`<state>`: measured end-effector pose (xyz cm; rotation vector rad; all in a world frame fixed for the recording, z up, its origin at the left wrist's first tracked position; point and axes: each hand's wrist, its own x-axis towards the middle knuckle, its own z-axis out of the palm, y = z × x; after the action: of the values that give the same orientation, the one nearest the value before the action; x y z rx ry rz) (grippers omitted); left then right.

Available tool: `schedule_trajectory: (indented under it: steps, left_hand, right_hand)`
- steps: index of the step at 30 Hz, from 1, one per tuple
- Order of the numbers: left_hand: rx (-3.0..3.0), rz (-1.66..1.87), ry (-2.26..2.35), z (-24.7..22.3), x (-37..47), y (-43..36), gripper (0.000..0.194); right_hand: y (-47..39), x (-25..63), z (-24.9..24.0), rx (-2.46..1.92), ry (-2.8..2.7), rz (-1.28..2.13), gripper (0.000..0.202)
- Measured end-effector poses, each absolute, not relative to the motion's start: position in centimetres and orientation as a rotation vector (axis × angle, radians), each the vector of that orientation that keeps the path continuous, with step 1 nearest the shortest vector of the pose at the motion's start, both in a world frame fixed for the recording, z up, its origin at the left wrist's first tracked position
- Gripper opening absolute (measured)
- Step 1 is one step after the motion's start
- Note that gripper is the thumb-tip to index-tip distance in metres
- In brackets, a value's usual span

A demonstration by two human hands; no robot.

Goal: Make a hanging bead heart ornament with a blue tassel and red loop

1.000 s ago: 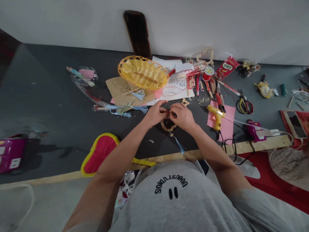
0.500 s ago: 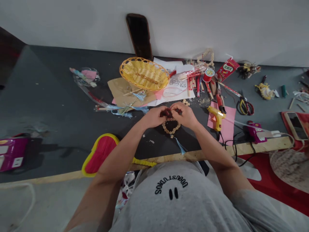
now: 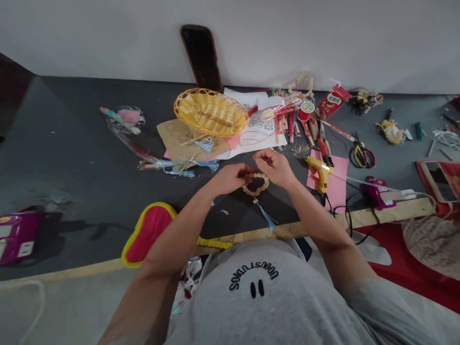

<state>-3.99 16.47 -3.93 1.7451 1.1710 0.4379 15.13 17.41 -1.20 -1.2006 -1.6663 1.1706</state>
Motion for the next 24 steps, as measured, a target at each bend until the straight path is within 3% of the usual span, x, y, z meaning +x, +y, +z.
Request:
schedule_trajectory:
  steps: [17,24]
  left_hand:
    - [1.664,0.458,1.167,-4.1,-3.7,16.5,0.041]
    - [1.594,0.501,1.126,-3.8,-3.7,16.5,0.043]
  right_hand:
    - [18.2,15.6,-1.3,-1.297,-1.624,1.228,0.014]
    - [17.7,17.2,-2.0,-1.346,-1.818,0.941,0.02]
